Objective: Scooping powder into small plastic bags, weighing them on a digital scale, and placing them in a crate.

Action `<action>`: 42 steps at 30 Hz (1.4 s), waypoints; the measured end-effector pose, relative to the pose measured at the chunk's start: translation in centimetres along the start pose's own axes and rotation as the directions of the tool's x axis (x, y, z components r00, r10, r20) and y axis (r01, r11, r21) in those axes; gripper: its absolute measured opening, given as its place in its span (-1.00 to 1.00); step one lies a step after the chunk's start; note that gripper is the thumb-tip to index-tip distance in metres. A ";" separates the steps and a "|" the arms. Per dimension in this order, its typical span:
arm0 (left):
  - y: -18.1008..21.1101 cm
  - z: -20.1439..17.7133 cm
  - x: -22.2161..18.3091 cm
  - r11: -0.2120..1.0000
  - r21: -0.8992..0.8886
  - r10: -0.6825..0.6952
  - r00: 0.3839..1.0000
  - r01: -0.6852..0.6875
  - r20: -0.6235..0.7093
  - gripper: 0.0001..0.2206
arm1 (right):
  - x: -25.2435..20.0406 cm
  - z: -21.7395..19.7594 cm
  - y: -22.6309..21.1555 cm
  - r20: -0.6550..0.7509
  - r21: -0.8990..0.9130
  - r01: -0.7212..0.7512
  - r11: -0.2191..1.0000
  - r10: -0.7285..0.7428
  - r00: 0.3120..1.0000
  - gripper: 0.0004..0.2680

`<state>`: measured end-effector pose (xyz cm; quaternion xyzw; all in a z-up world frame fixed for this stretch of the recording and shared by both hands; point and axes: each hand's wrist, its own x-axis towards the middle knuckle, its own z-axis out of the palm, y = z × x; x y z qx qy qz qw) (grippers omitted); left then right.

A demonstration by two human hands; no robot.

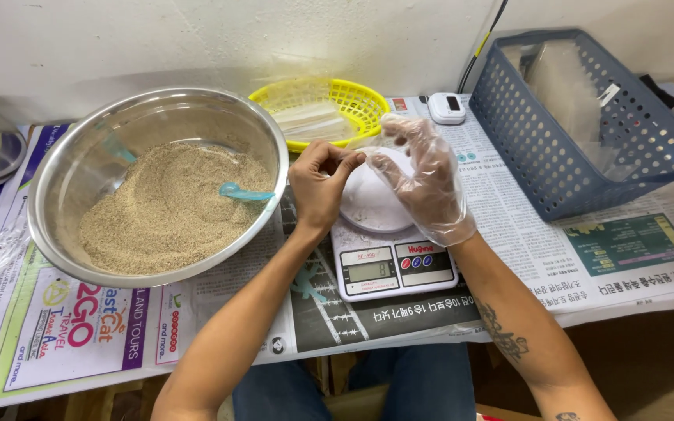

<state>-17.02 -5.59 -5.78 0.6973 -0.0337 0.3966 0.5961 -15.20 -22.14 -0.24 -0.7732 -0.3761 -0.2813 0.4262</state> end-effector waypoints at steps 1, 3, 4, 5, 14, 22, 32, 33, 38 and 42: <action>0.0 -0.1 0.0 1.000 0.004 -0.003 1.000 0.003 0.001 -0.84 | 0.2 -0.5 -1.0 0.001 0.003 -0.004 1.000 0.004 1.000 -0.75; 0.2 -0.1 0.0 0.999 0.025 0.027 1.000 -0.027 -0.012 -0.80 | 0.7 -1.7 -3.0 -0.016 -0.115 0.146 0.983 -0.149 0.989 -0.82; 0.4 -0.2 -0.1 0.999 0.024 0.029 1.000 -0.028 -0.012 -0.80 | 0.5 -1.3 -2.3 -0.017 -0.116 0.147 0.982 -0.150 0.989 -0.82; 0.6 -0.2 -0.2 0.999 0.028 0.038 0.999 -0.038 -0.009 -0.80 | 0.2 -0.9 -1.7 -0.056 -0.140 0.221 0.965 -0.230 0.971 -0.88; 1.0 0.2 -0.7 0.987 0.081 0.143 0.990 -0.142 -0.014 -0.84 | -0.5 0.3 -0.6 -0.053 -0.247 0.306 0.920 -0.328 0.943 -0.90; 0.5 -1.1 0.0 0.928 0.212 0.285 0.950 -0.307 0.126 -0.88 | -0.3 -0.1 -1.1 -0.096 -0.029 0.166 0.986 -0.168 0.981 -0.94; -3.3 -1.6 0.5 0.821 0.378 0.227 0.853 -0.427 0.470 -0.78 | 0.0 -1.8 -1.2 0.154 0.033 -0.034 0.999 0.029 0.988 -0.93; -3.1 -1.6 0.6 0.825 0.365 0.239 0.852 -0.431 0.466 -0.78 | 0.0 -2.0 -1.4 0.211 0.013 -0.029 0.999 0.026 0.977 -0.91; -2.9 -1.8 0.7 0.768 0.424 0.261 0.839 -0.480 0.477 -0.76 | -0.3 -1.7 -1.4 0.286 -0.058 0.010 0.998 0.007 0.958 -0.86; -4.3 -1.5 0.4 0.734 0.462 0.241 0.827 -0.498 0.508 -0.85 | -0.3 -1.3 -0.1 0.329 0.077 0.036 0.996 -0.059 0.943 -0.90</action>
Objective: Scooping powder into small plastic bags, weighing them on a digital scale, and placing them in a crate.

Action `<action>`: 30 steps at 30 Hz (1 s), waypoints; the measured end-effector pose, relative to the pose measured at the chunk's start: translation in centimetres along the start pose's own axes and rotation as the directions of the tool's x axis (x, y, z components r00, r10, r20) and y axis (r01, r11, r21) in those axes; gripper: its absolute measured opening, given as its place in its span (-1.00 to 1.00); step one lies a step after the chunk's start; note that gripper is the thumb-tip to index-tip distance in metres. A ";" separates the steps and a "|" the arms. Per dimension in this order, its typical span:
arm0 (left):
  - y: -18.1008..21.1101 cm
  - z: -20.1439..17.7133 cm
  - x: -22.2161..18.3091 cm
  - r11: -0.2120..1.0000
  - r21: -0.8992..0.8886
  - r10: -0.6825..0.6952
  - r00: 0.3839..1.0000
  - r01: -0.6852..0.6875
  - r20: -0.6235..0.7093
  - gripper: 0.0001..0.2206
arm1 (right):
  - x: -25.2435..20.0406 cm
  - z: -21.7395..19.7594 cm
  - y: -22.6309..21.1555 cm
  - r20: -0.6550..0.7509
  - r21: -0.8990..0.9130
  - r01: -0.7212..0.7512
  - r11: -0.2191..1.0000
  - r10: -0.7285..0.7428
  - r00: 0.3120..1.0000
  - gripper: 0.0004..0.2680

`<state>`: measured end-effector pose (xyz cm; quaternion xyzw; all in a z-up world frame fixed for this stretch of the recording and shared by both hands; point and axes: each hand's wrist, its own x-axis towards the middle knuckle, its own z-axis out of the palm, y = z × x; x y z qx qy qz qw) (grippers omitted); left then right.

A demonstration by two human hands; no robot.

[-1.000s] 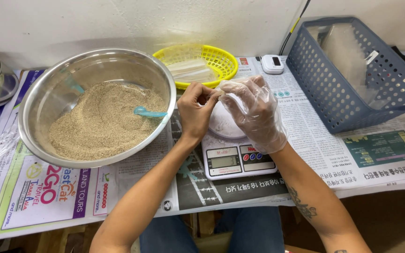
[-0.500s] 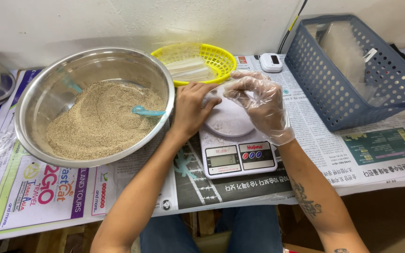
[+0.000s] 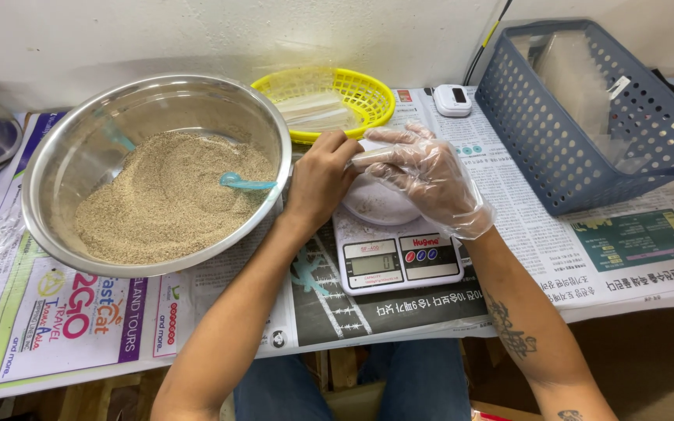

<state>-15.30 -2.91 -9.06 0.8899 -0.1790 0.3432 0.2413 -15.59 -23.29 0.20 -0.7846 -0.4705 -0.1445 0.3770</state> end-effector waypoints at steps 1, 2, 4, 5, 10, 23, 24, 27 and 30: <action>0.2 -0.2 0.0 1.000 -0.001 0.000 1.000 0.000 0.001 -0.85 | 0.2 -0.2 -1.0 0.000 0.000 -0.001 1.000 0.001 1.000 -0.90; 0.4 -0.5 0.1 1.000 0.012 -0.013 1.000 0.013 0.001 -0.82 | 0.5 -0.5 -2.0 0.047 -0.005 -0.108 0.994 0.108 0.993 -0.87; 0.5 -0.3 0.1 0.999 0.026 -0.027 1.000 0.027 0.000 -0.76 | 1.2 -0.4 -4.3 0.094 -0.015 -0.213 0.977 0.214 0.972 -0.85; 0.3 0.0 0.0 0.999 0.048 0.006 1.000 -0.006 0.005 -0.78 | 1.6 -0.1 -5.6 0.154 -0.032 -0.343 0.939 0.343 0.927 -0.80; 2.1 -1.2 0.2 0.997 0.060 0.048 0.998 -0.050 0.034 -0.81 | 1.8 0.4 -5.4 0.293 -0.130 -0.415 0.901 0.435 0.852 -0.72; 2.8 -0.9 0.2 0.964 0.233 0.138 0.990 -0.126 -0.034 -0.68 | 0.1 -0.5 -0.4 0.203 0.160 -0.206 0.965 0.172 0.964 -0.81; 2.4 -0.2 0.1 0.965 0.237 0.118 0.993 -0.109 -0.024 -0.68 | 0.0 -0.6 -0.3 0.186 0.193 -0.171 0.966 0.135 0.973 -0.80; 3.8 -1.8 0.3 0.966 0.248 0.082 0.997 -0.076 -0.011 -0.60 | -0.2 -0.2 0.2 0.155 0.267 -0.095 0.959 0.054 0.986 -0.75; 6.5 -2.9 0.5 0.993 0.117 0.002 1.000 0.000 -0.018 -0.63 | -0.3 -0.3 -0.2 0.037 0.270 -0.093 0.958 0.086 0.996 -0.79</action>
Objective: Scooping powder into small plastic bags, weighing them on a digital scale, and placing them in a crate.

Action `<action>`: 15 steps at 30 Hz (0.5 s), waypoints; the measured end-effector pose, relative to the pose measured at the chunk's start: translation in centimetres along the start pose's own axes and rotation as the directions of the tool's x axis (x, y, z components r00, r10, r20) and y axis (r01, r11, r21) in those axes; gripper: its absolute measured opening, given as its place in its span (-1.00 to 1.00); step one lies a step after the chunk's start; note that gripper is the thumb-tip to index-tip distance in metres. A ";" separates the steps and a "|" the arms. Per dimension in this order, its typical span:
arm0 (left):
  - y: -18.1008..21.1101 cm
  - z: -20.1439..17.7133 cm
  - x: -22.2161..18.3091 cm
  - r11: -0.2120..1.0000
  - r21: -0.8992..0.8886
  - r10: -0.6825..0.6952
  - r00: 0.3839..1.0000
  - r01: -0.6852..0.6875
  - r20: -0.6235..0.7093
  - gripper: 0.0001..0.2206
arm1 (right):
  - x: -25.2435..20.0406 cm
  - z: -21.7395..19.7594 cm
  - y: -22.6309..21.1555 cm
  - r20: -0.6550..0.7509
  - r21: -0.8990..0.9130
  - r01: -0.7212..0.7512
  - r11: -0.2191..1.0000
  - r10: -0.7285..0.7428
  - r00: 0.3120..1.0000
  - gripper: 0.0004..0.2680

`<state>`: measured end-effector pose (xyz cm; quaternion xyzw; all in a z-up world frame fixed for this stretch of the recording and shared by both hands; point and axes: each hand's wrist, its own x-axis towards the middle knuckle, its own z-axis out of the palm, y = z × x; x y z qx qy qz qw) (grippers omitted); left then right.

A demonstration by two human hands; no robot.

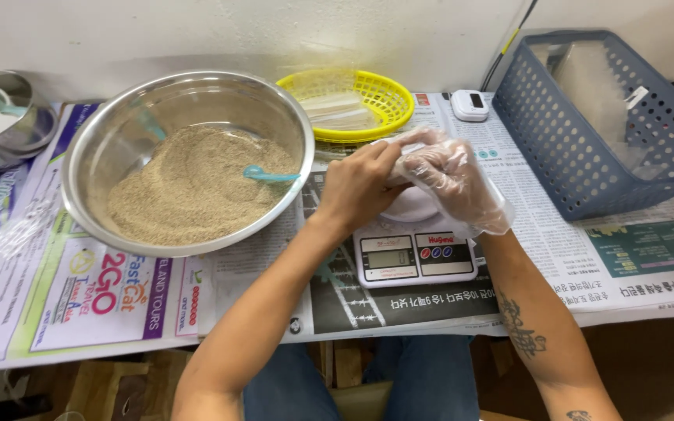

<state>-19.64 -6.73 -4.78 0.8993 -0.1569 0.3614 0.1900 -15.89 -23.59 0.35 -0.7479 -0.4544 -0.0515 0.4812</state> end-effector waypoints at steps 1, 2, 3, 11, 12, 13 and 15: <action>0.2 -0.2 0.0 1.000 0.007 -0.004 1.000 0.004 -0.004 -0.63 | 0.2 0.3 -2.2 0.005 0.004 0.007 1.000 -0.007 1.000 -0.79; 0.5 -0.4 0.0 0.999 0.043 -0.033 0.999 0.033 -0.010 -0.66 | 0.3 0.5 -4.4 -0.086 -0.110 0.057 0.992 -0.066 0.994 -0.81; 0.8 -0.5 0.0 0.995 0.079 -0.061 0.998 0.062 -0.017 -0.69 | 0.4 0.8 -6.6 -0.169 -0.226 0.095 0.970 -0.135 0.976 -0.83; 0.4 -9.6 -1.6 0.988 0.015 -0.155 0.986 0.155 0.062 -0.79 | 1.6 1.3 -5.4 -0.443 0.148 0.209 0.967 -0.124 0.888 -0.78; 0.4 -11.5 -1.8 0.991 -0.035 -0.124 0.986 0.128 0.111 -0.78 | 2.0 1.6 -5.6 -0.427 0.267 0.218 0.939 -0.087 0.900 -0.69; -0.6 -12.5 -2.0 0.990 -0.027 -0.134 0.985 0.137 0.107 -0.78 | 2.6 1.9 -5.5 -0.420 0.275 0.221 0.936 -0.090 0.903 -0.69; -2.7 -14.4 -2.2 0.999 0.042 -0.013 1.000 0.014 -0.020 -0.88 | 4.1 2.7 -5.3 -0.187 0.209 0.209 0.955 -0.171 0.967 -0.82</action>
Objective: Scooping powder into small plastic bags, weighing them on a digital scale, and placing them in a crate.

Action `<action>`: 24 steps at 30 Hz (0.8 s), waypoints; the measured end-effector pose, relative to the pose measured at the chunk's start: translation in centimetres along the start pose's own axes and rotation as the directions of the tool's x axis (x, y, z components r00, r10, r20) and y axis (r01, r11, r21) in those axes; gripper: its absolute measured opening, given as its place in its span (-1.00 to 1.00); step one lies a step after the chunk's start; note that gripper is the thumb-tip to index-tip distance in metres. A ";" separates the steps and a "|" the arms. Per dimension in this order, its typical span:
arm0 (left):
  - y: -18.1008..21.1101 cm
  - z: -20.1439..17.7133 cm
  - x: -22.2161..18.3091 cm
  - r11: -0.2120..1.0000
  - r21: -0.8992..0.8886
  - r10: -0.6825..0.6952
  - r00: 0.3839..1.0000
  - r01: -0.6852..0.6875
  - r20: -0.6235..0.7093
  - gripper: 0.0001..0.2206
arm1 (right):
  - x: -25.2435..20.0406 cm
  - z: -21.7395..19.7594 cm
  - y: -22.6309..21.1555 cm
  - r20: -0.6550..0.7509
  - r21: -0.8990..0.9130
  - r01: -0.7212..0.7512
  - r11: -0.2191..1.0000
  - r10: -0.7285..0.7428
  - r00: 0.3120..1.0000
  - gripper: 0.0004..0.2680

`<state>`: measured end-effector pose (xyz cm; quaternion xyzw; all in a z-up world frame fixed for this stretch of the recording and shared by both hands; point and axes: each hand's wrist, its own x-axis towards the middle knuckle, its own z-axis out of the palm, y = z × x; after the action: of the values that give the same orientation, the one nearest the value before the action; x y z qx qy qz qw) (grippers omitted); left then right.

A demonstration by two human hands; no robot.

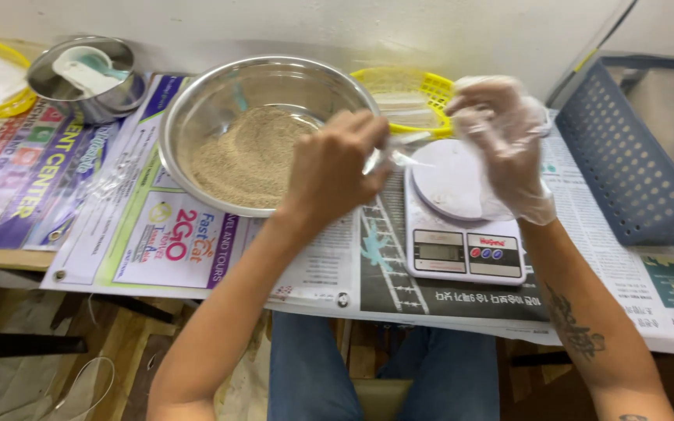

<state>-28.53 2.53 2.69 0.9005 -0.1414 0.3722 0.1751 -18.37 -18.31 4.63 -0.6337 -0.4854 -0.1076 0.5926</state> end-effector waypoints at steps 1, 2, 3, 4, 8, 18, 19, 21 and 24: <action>-1.7 -1.1 0.1 1.000 0.009 -0.005 1.000 0.005 -0.002 -0.88 | 0.7 1.0 -0.5 0.005 0.008 0.004 1.000 -0.004 1.000 -0.82; -3.3 -2.3 0.2 0.998 0.056 -0.021 0.999 0.023 -0.039 -0.88 | 1.4 2.0 -1.0 0.183 -0.235 0.084 0.968 -0.040 0.982 -0.81; -4.9 -3.4 0.2 0.994 0.098 -0.034 0.996 0.041 -0.078 -0.88 | 2.1 2.9 -1.5 0.358 -0.449 0.196 0.872 -0.025 0.933 -0.79; -7.1 -3.9 0.0 0.994 0.103 -0.038 0.996 0.046 -0.080 -0.88 | 2.7 4.1 -1.9 0.362 -0.445 0.200 0.873 -0.029 0.932 -0.79; -14.6 -5.3 -1.6 0.976 0.120 -0.150 0.962 0.181 -0.227 -0.89 | 4.5 8.2 -1.9 0.621 -0.686 0.309 0.659 0.308 0.721 -0.58; -16.9 -6.0 -3.7 0.934 -0.200 -0.350 0.865 0.295 -0.359 -0.81 | 6.7 9.1 5.5 0.563 -0.513 0.084 0.854 0.261 0.784 -0.68; -17.1 -5.9 -3.8 0.934 -0.198 -0.353 0.864 0.299 -0.360 -0.81 | 8.2 10.0 2.8 0.566 -0.510 0.085 0.856 0.260 0.783 -0.68; -17.6 -5.8 -3.8 0.931 -0.222 -0.355 0.854 0.289 -0.381 -0.83 | 11.3 11.9 -2.6 0.213 -0.576 -0.593 0.562 0.804 0.555 -0.74; -17.7 -5.8 -3.7 0.930 -0.230 -0.358 0.851 0.287 -0.385 -0.84 | 12.4 12.8 1.2 0.281 -0.584 -0.550 0.597 0.784 0.553 -0.74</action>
<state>-27.83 21.31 0.16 0.7925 0.0231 0.5093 0.3347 -16.86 -1.06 9.20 -0.8898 -0.3002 0.2011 0.2790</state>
